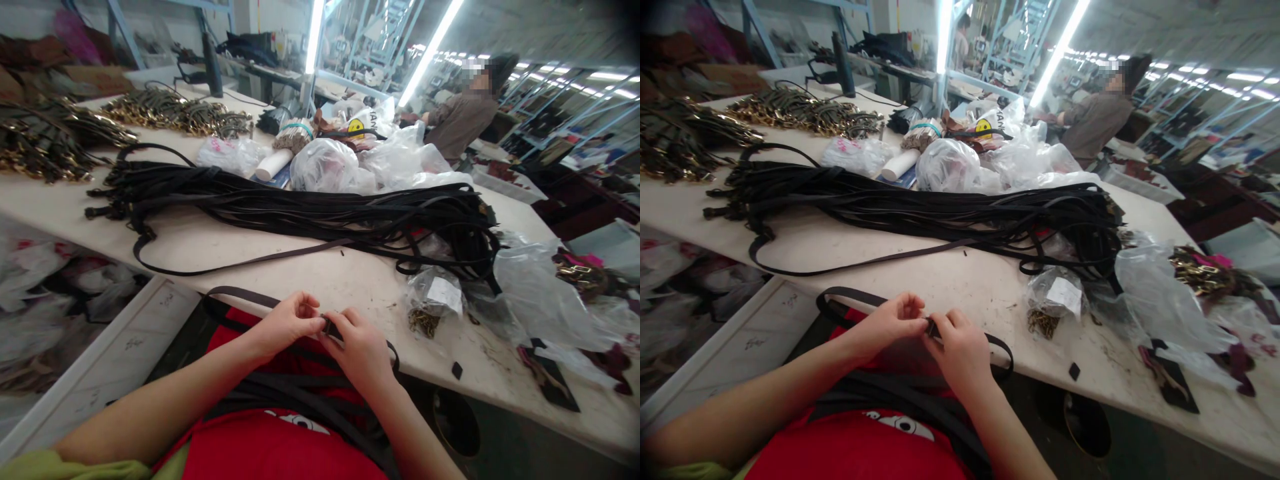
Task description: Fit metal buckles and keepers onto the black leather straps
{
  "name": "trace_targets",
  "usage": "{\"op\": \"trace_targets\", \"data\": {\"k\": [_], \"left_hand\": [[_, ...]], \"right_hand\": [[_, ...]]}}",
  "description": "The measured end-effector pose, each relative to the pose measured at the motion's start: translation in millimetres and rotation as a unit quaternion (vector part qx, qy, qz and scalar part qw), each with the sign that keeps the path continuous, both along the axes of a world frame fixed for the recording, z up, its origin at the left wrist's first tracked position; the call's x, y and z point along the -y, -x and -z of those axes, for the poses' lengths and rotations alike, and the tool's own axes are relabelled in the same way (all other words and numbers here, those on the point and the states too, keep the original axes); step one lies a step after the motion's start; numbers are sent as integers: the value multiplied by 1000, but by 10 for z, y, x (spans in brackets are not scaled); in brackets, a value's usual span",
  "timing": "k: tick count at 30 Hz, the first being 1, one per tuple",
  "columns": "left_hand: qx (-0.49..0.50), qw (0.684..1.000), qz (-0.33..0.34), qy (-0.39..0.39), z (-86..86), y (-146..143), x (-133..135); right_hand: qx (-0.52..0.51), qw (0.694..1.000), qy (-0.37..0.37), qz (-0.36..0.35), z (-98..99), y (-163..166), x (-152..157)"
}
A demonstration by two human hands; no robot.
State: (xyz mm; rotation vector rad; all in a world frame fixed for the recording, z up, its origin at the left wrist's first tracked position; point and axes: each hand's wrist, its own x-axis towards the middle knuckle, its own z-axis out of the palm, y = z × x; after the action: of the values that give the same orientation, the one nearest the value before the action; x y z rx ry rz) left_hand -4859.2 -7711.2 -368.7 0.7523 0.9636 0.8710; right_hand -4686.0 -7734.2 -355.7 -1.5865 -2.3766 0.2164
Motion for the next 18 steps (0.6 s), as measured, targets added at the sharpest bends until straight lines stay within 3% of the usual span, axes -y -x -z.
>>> {"op": "trace_targets", "data": {"k": [3, 6, 7, 9, 11, 13, 16, 18], "left_hand": [[40, 992, -123, 7, -282, 407, -164], [114, 967, -228, -21, -498, 671, -245], [134, 966, -214, -43, -527, 666, -225], [125, 982, -110, -84, -525, 509, -112], [64, 992, 17, -110, -508, 233, 48], [-15, 987, 74, -139, -584, -11, 184], [-23, 981, 16, -191, -950, 55, 257], [-14, 975, -115, -191, -1233, 513, 237]], "right_hand": [[-84, 993, -82, 23, -95, -105, -33], [-178, 983, -38, 18, -220, -161, -59], [-190, 982, -20, 13, -260, -150, -56], [-188, 982, -8, -6, -313, -78, -29], [-185, 982, -14, -40, -299, 23, 19], [-175, 983, -3, -56, -192, 81, 80], [-123, 991, 44, -4, 99, -108, 209], [-99, 991, 71, 61, 301, -485, 366]]}}
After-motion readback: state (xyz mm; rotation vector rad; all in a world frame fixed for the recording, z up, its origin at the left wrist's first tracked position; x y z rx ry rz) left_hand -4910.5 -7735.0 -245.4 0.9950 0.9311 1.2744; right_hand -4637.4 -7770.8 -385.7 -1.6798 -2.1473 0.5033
